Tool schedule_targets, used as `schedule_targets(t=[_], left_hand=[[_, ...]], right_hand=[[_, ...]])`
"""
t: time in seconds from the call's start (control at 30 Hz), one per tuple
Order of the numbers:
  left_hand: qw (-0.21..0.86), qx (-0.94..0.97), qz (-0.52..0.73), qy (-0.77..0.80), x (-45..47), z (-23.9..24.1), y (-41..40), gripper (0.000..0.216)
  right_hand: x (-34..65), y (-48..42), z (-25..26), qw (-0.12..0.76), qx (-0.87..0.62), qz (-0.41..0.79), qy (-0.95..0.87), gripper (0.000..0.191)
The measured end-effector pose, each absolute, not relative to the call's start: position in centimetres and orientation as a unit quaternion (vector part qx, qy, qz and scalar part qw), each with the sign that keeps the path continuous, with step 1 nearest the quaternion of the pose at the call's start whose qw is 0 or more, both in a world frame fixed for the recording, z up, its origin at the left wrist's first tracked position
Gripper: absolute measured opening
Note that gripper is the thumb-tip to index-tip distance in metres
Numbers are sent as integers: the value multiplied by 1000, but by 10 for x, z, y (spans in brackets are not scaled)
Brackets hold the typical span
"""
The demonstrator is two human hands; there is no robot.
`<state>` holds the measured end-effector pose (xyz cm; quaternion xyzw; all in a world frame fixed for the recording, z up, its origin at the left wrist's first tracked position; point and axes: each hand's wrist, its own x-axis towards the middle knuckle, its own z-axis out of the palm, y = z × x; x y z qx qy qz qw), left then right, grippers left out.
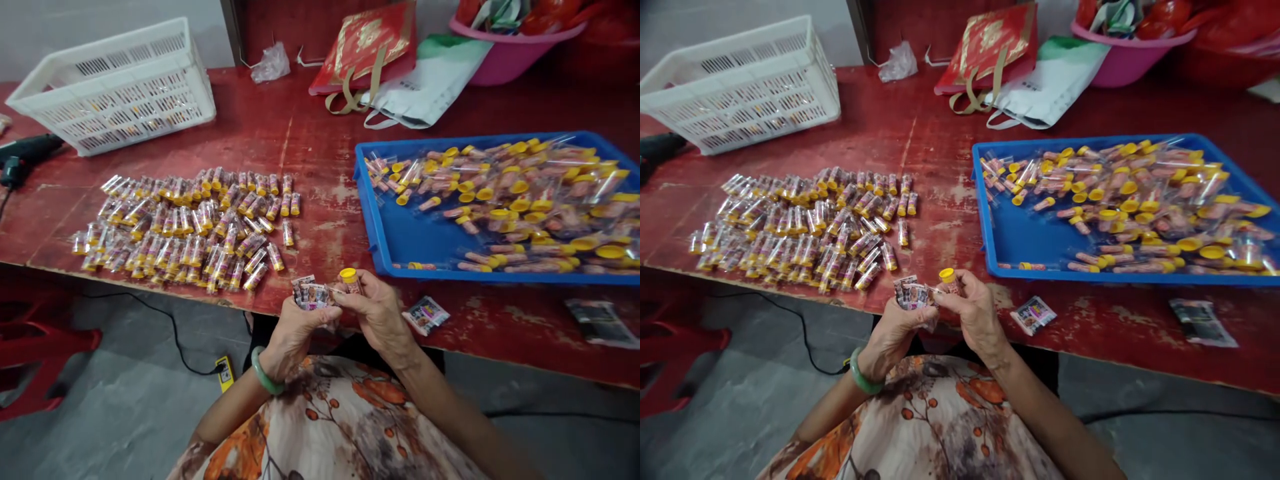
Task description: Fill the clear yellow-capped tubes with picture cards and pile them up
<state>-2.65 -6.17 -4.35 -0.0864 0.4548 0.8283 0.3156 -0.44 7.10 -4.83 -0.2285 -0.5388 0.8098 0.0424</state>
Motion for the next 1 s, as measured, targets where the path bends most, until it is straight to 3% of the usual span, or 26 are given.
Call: schedule_targets(t=[0.23,0.4,0.57,0.73,0.87,1.0], left_hand=[[342,-109,796,487,-32,-43,-68,35],[298,-134,820,470,-36,-46,-69,34],[273,-158,834,452,-32,-47,-65,36],[287,-184,844,413,-32,-50,-60,37],[279,-231,850,383,-34,-52,-57,34],[283,-255,848,369,-32,-50,-53,34]], right_hand=[[-11,80,-47,26,-175,763,-621,38],[14,92,-45,41,-145,787,-598,27],[44,98,-47,40,-173,796,-578,27],[53,97,-40,86,-176,773,-603,46],[57,88,-38,144,-145,765,-610,29],[59,77,-45,183,-124,761,-610,26]])
